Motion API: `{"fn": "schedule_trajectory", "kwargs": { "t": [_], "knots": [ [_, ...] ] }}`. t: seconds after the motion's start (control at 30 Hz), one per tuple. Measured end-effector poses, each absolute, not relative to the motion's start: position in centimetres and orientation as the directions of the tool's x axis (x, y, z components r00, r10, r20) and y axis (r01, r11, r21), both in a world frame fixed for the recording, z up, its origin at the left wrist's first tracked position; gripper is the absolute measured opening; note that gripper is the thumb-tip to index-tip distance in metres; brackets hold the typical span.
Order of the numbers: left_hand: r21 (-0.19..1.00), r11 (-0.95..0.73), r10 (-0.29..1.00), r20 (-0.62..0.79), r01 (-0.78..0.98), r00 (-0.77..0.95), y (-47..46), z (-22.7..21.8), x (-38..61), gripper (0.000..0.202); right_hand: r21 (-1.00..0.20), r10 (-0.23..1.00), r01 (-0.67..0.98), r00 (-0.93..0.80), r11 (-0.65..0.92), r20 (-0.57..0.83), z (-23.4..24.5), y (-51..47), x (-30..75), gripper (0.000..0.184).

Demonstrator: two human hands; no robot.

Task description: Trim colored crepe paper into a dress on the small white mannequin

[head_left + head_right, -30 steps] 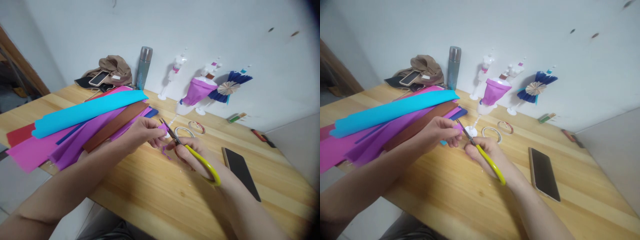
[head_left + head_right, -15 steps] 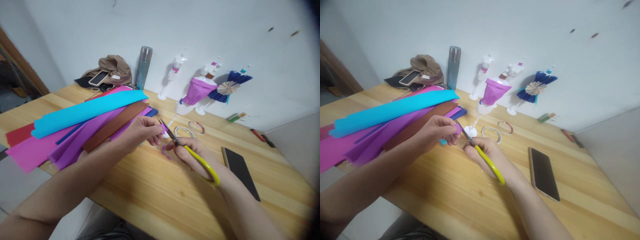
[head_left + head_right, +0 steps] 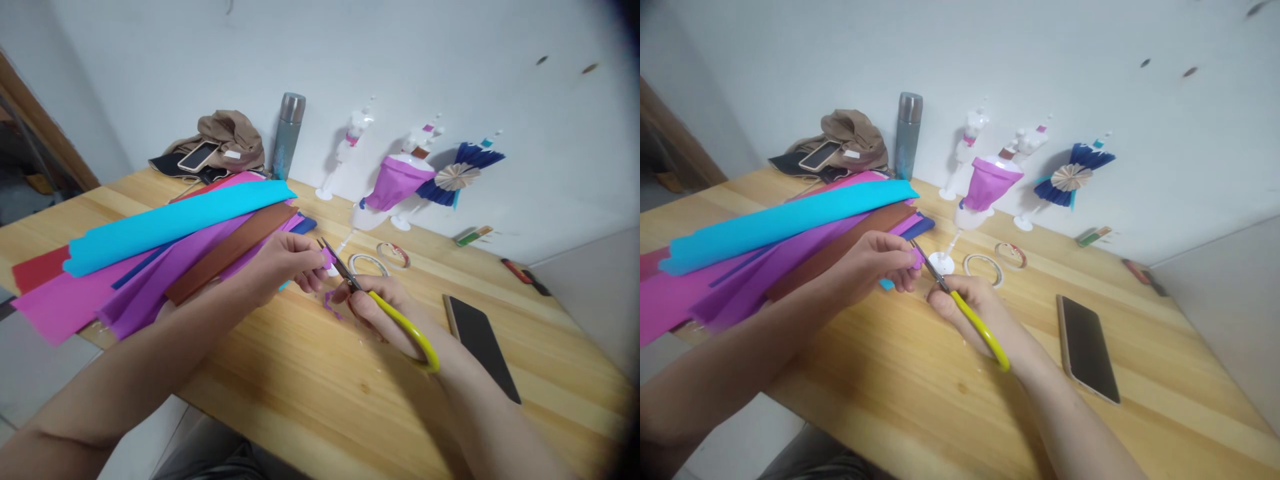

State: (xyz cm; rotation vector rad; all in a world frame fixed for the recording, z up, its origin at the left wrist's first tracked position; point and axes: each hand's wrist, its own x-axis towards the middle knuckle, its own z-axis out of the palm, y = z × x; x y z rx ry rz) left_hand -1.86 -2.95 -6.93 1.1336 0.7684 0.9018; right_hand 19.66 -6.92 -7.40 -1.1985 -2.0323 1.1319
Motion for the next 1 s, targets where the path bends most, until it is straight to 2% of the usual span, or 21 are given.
{"fn": "schedule_trajectory", "kwargs": {
  "t": [0.47, 0.63, 0.77, 1.0],
  "knots": [
    [0.975, 0.15, 0.894, -0.063, -0.163, 0.443, -2.94, -6.4, -2.04, 0.017, -0.847, 0.851, 0.44, -0.525, 0.298, 0.026, -7.19, -6.88, 20.03, 0.059],
    [0.981, 0.157, 0.897, -0.093, -0.116, 0.433, -2.89, -6.12, -2.12, 0.016, -0.824, 0.86, 0.48, -0.511, 0.301, 0.017, -7.22, -6.82, 20.01, 0.06],
    [0.973, 0.179, 0.901, -0.103, -0.145, 0.421, -2.89, -6.17, -2.22, 0.018, -0.832, 0.869, 0.491, -0.495, 0.259, -0.021, -6.92, -6.81, 19.58, 0.06],
    [0.972, 0.183, 0.905, -0.109, -0.147, 0.41, -2.88, -6.2, -2.11, 0.018, -0.846, 0.875, 0.456, -0.484, 0.277, 0.025, -6.96, -6.83, 19.33, 0.059]
  ]
}}
